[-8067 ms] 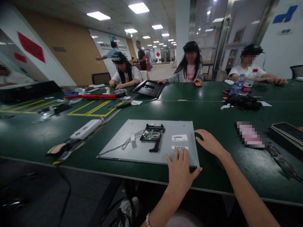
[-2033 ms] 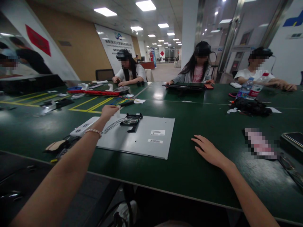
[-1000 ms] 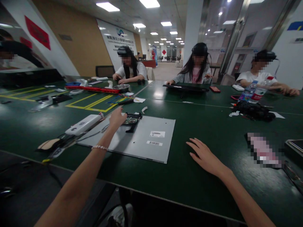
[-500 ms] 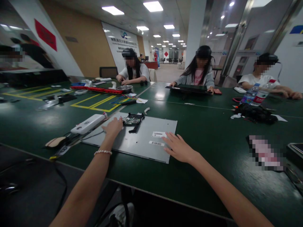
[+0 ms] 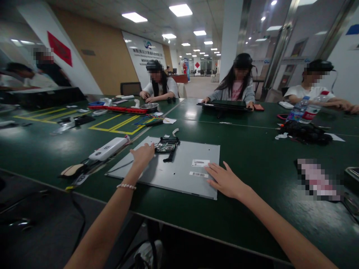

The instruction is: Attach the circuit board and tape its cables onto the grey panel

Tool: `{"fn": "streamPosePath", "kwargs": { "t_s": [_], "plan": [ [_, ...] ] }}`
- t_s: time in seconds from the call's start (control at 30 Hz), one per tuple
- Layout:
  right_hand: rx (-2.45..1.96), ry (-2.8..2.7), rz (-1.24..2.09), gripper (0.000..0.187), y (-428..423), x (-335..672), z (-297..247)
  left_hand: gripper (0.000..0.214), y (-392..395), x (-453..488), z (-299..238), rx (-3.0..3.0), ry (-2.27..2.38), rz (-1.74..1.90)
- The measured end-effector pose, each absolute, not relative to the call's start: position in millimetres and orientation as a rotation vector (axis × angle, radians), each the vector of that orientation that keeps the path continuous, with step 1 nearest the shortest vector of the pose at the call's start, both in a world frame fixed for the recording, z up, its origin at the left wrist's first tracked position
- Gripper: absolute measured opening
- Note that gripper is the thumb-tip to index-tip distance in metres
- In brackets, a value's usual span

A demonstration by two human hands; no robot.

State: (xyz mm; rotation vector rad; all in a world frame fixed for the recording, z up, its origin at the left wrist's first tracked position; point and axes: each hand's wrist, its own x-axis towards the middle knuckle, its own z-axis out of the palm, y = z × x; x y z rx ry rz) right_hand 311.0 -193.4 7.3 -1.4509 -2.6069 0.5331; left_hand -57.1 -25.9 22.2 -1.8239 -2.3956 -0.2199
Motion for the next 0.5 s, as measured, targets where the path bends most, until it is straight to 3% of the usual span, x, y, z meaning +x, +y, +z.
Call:
{"fn": "streamPosePath", "kwargs": {
  "t_s": [0.5],
  "plan": [
    [-1.647,-2.514,0.342,0.054,-238.4,364.1,8.0,0.051,-101.0,-16.2,27.7,-2.146,-2.183,-0.129]
  ]
}}
